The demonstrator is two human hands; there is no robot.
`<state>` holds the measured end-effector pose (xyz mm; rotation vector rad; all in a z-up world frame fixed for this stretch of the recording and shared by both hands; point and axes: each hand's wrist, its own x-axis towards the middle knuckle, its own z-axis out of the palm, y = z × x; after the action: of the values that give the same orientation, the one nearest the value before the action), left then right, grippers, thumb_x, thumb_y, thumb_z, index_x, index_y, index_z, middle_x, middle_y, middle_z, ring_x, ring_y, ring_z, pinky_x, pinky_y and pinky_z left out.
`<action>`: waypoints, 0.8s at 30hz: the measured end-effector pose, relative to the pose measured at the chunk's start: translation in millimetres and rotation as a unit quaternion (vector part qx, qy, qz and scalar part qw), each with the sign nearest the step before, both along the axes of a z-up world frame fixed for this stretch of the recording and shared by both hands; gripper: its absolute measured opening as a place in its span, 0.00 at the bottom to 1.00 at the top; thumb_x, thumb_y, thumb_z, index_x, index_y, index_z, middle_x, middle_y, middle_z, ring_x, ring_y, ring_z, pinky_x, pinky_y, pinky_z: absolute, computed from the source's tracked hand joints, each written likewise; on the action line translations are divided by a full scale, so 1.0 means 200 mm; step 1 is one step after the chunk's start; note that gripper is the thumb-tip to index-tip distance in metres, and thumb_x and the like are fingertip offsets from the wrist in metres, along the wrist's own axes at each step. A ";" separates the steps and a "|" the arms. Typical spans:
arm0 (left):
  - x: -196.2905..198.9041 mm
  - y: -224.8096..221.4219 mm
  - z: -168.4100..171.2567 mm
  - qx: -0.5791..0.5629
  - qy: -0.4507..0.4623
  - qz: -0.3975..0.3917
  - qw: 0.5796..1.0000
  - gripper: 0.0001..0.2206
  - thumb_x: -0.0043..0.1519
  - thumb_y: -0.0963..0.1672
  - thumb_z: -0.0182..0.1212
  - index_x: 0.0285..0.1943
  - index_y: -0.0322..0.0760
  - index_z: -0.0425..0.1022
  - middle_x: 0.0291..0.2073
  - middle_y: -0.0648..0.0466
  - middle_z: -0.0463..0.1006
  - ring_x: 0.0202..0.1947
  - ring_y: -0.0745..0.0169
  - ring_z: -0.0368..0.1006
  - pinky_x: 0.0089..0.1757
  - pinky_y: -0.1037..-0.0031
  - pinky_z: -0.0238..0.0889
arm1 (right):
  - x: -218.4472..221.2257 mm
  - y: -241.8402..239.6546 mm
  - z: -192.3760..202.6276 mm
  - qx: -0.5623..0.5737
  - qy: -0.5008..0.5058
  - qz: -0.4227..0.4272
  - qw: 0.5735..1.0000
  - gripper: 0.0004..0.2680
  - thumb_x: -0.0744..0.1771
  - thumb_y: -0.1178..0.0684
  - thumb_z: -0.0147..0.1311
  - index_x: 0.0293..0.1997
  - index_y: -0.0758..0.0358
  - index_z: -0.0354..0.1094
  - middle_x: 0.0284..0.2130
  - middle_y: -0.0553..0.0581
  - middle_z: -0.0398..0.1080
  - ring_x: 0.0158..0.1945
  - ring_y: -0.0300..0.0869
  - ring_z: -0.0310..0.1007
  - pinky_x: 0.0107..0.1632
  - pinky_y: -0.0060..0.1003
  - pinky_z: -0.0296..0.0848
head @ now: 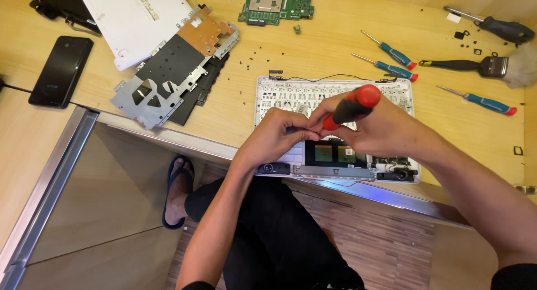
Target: Disassembling, cleaning, and reassembling internal components of a laptop
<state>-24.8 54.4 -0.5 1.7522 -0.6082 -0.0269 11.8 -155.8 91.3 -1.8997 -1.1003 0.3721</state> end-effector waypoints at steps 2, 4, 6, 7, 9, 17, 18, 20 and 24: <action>-0.01 -0.01 0.00 0.006 -0.002 0.013 1.000 0.03 0.59 0.39 0.69 0.40 0.36 0.84 0.25 0.49 0.81 0.29 0.65 0.74 0.38 0.70 0.69 | 0.00 0.01 0.02 -0.019 0.002 -0.006 1.000 0.04 0.64 0.64 0.59 0.38 0.62 0.74 0.26 0.57 0.80 0.33 0.48 0.82 0.46 0.46 0.78; 0.00 -0.01 0.00 0.012 -0.004 0.027 1.000 0.04 0.57 0.39 0.71 0.39 0.37 0.85 0.25 0.48 0.82 0.29 0.64 0.76 0.37 0.71 0.69 | 0.02 0.01 0.02 -0.038 0.004 -0.011 0.999 0.03 0.64 0.62 0.61 0.36 0.60 0.75 0.25 0.56 0.80 0.32 0.47 0.82 0.45 0.43 0.78; 0.00 -0.01 0.01 0.021 -0.014 0.046 0.999 0.04 0.56 0.39 0.72 0.37 0.38 0.85 0.23 0.49 0.83 0.27 0.65 0.77 0.36 0.72 0.69 | 0.03 0.01 0.01 -0.065 -0.011 -0.012 0.998 0.03 0.64 0.62 0.60 0.37 0.60 0.73 0.26 0.57 0.80 0.32 0.50 0.82 0.44 0.44 0.78; -0.01 -0.01 0.00 0.019 -0.012 0.048 0.999 0.04 0.56 0.39 0.72 0.37 0.38 0.85 0.23 0.49 0.83 0.27 0.65 0.77 0.36 0.72 0.69 | 0.03 0.01 0.00 -0.067 -0.009 -0.010 0.998 0.03 0.64 0.62 0.60 0.37 0.60 0.73 0.26 0.57 0.80 0.32 0.50 0.82 0.44 0.44 0.78; -0.01 -0.01 -0.01 0.016 -0.021 0.062 0.998 0.05 0.54 0.40 0.74 0.37 0.39 0.85 0.23 0.49 0.83 0.27 0.62 0.78 0.36 0.71 0.70 | 0.04 0.02 -0.01 -0.070 -0.031 -0.024 0.997 0.05 0.63 0.63 0.63 0.37 0.60 0.74 0.25 0.54 0.80 0.32 0.47 0.82 0.44 0.40 0.79; 0.00 -0.03 0.02 0.021 0.013 0.058 0.998 0.04 0.58 0.42 0.72 0.38 0.38 0.86 0.33 0.56 0.87 0.35 0.77 0.79 0.38 0.83 0.70 | -0.11 0.14 0.67 -0.287 0.031 -0.241 0.927 0.12 0.65 0.49 0.60 0.53 0.51 0.71 0.36 0.54 0.76 0.24 0.48 0.80 0.35 0.38 0.77; 0.00 -0.03 0.04 0.025 0.017 0.055 0.998 0.04 0.58 0.42 0.72 0.38 0.37 0.86 0.33 0.55 0.87 0.36 0.77 0.79 0.39 0.83 0.71 | -0.13 0.20 0.76 -0.412 -0.026 -0.257 0.874 0.10 0.69 0.38 0.55 0.49 0.46 0.75 0.28 0.53 0.78 0.19 0.49 0.77 0.37 0.39 0.73; -0.01 -0.03 0.04 0.031 0.016 0.060 0.998 0.04 0.58 0.42 0.72 0.38 0.38 0.86 0.33 0.56 0.87 0.36 0.78 0.79 0.38 0.83 0.70 | -0.07 0.23 0.65 -0.476 -0.112 -0.175 0.854 0.11 0.69 0.38 0.53 0.39 0.48 0.78 0.24 0.53 0.78 0.28 0.51 0.76 0.41 0.43 0.71; 0.00 -0.03 0.01 0.034 0.017 0.063 0.997 0.03 0.58 0.43 0.72 0.37 0.40 0.86 0.31 0.59 0.87 0.33 0.82 0.75 0.36 0.84 0.66 | 0.00 0.26 0.60 -0.552 -0.208 -0.030 0.807 0.10 0.66 0.40 0.55 0.34 0.50 0.80 0.28 0.51 0.81 0.43 0.50 0.76 0.48 0.47 0.71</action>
<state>-25.3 48.8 0.8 1.8497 -0.4755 0.0098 12.8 -103.5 210.7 -3.1647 -1.2002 0.6745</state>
